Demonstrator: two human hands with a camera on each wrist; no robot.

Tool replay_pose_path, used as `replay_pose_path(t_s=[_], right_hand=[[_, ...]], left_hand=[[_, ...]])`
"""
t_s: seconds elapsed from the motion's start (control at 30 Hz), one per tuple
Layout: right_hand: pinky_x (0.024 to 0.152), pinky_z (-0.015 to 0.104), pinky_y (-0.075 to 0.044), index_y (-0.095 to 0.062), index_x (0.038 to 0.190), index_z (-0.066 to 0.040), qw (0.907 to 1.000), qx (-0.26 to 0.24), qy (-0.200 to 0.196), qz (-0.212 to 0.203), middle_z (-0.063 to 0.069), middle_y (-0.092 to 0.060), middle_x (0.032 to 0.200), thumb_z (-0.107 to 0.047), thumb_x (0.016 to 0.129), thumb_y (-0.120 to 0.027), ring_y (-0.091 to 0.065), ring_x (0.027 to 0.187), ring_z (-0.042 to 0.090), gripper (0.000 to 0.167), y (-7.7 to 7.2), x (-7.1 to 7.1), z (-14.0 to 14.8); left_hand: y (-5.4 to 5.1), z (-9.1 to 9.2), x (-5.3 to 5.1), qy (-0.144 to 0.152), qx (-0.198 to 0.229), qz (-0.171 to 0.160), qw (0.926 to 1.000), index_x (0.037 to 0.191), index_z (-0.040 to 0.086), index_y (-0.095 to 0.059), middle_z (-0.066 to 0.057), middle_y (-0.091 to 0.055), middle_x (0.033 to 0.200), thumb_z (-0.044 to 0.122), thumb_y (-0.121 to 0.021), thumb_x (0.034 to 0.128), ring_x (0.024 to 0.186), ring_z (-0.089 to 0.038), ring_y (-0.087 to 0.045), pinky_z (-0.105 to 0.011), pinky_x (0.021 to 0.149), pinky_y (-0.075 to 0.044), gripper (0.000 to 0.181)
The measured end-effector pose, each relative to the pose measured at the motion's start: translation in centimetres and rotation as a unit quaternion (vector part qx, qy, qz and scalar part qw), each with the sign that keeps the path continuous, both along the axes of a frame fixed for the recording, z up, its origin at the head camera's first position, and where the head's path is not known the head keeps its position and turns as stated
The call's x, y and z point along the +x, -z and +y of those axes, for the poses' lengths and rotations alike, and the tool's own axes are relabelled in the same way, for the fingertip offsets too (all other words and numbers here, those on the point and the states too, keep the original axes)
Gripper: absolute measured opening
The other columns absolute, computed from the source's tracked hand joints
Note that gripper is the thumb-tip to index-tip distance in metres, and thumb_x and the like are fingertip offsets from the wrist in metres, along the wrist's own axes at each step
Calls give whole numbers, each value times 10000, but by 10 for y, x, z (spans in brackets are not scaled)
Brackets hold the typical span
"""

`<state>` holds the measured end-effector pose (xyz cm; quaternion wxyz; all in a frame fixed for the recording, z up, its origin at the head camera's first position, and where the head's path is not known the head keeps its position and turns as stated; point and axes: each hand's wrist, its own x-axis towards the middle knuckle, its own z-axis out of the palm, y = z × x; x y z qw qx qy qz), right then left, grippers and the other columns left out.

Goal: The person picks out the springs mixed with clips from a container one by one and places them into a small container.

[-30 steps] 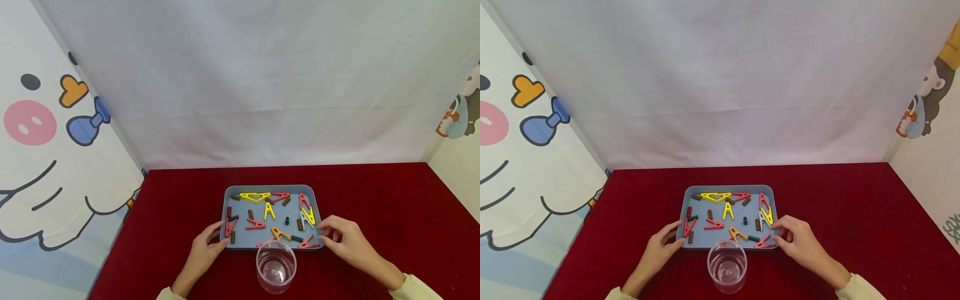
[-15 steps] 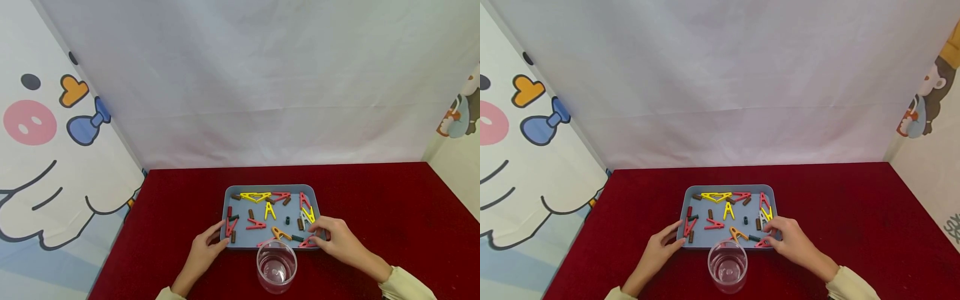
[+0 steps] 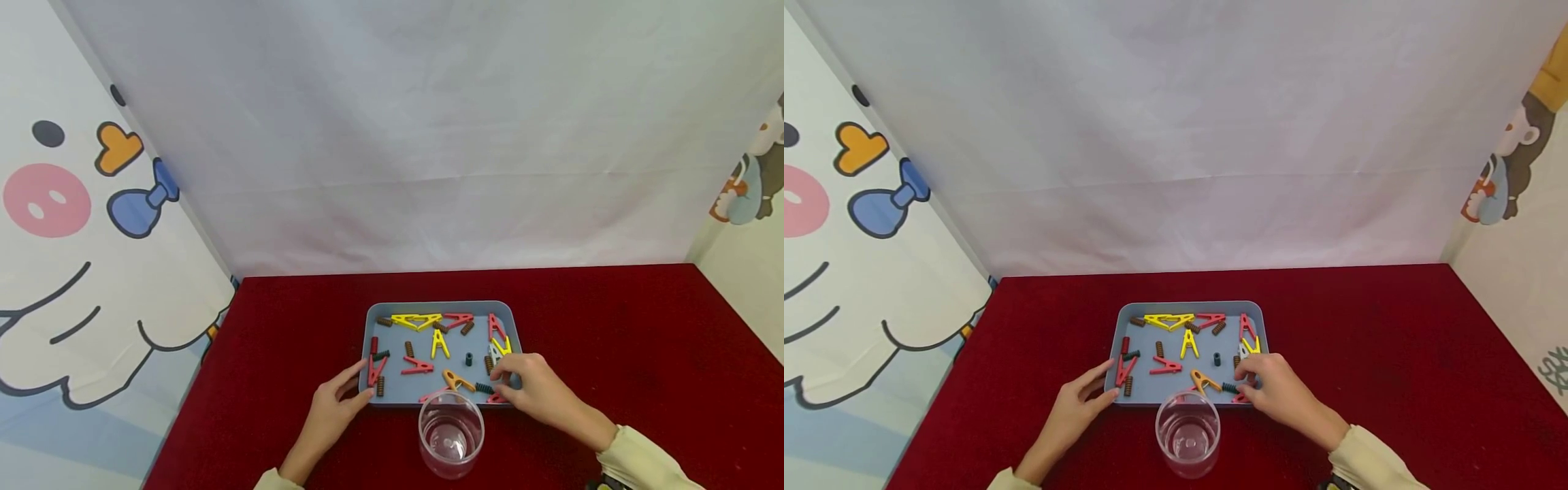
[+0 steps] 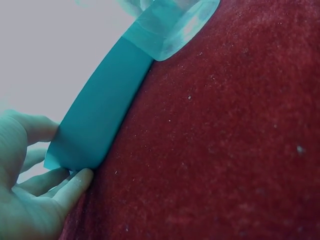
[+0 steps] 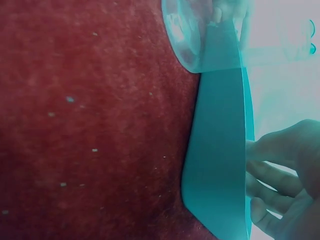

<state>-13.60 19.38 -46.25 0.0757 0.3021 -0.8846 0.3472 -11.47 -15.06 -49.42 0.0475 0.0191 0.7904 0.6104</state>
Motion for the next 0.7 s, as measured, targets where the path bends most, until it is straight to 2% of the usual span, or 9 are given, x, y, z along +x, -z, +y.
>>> replay_pose_path(t_s=[0.13, 0.23, 0.43, 0.7], right_hand=[[578, 263, -483, -674, 746, -115, 9998, 91, -140, 82, -88, -607, 731, 40, 685, -789, -553, 650, 64, 203, 2, -6, -4], [574, 248, -469, -666, 730, -121, 9994, 278, -170, -100, -90, -597, 716, 26, 679, -793, -536, 647, 51, 201, 3, -8, -7], [577, 238, -435, -662, 726, -132, 9949, 816, 20, -586, -89, -588, 719, -15, 697, -785, -498, 655, 40, 172, 3, -10, -12], [559, 226, -427, -666, 682, -139, 9888, 1264, 205, -772, -103, -588, 666, -39, 694, -789, -482, 604, 22, 158, 1, -15, -19]], left_hand=[[2, 0, 0, -10, 7, 38, 10000, 1371, 138, -519, -133, -452, 1405, 165, -714, 859, 1192, -296, -518, -283, 817, -499, 548], [3, -1, -1, -14, -6, 64, 10000, 1370, 138, -520, -131, -454, 1404, 165, -715, 858, 1190, -293, -519, -285, 821, -497, 548], [3, -1, 0, 3, 21, 20, 10000, 1370, 146, -521, -130, -460, 1400, 188, -717, 857, 1188, -293, -520, -284, 814, -499, 551], [1, -1, 1, 9, 114, 5, 9999, 1377, 140, -513, -146, -462, 1395, 194, -717, 858, 1182, -291, -525, -265, 798, -501, 560]])
